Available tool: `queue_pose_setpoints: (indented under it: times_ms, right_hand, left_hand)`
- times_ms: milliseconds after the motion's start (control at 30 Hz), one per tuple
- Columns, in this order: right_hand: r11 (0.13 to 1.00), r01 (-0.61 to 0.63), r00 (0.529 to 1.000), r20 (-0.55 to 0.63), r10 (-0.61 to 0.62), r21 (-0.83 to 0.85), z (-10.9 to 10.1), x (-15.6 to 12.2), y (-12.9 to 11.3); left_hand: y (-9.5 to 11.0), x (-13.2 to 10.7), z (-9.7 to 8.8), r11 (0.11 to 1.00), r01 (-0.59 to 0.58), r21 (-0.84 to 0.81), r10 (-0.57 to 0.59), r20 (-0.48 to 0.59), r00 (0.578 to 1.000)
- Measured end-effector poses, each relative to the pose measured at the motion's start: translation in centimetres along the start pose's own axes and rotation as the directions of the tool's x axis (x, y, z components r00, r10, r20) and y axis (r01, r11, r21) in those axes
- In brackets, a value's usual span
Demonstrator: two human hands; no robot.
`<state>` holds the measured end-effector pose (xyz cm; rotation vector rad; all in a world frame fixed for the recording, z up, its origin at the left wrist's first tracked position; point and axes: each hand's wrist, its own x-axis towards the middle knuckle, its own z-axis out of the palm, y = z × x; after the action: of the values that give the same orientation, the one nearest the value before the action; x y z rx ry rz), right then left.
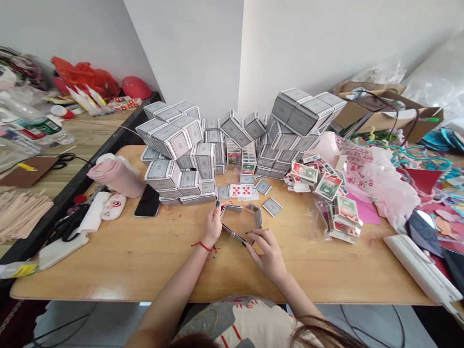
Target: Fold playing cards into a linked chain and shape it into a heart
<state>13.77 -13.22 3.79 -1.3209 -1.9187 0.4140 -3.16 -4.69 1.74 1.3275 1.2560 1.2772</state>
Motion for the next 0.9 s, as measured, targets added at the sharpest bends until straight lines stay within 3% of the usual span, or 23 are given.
queue_pose_setpoints:
  times_ms: [100,233,433,567,733,900]
  right_hand:
    - [0.99,-0.138,0.974,-0.178,0.142,0.034,-0.2,0.2,0.6]
    - [0.938,-0.308,0.885,-0.314,0.344,0.159,0.2,0.8,1.7]
    - [0.871,-0.362,0.886,-0.168,0.432,0.333,2.1,1.1,2.8]
    - [0.8,-0.414,0.869,-0.073,0.489,0.434,2.4,1.2,3.1]
    - [0.785,-0.42,0.861,-0.074,0.504,0.455,2.1,1.5,3.3]
    - [0.813,-0.411,0.857,-0.128,0.498,0.412,1.9,1.7,3.9]
  left_hand:
    - [-0.2,0.1,-0.1,1.0,-0.011,0.026,0.011,-0.009,1.0]
    - [-0.1,0.3,-0.1,0.998,-0.02,0.056,0.021,-0.013,1.0]
    - [0.0,0.2,-0.3,0.998,-0.03,0.062,0.031,-0.015,0.999]
    - [-0.2,0.1,-0.6,0.999,-0.03,0.043,0.03,-0.008,1.0]
    - [-0.2,0.1,-1.0,0.999,-0.002,0.033,0.002,0.005,1.0]
    - [0.5,0.0,-1.6,0.995,-0.025,0.101,0.015,0.094,0.995]
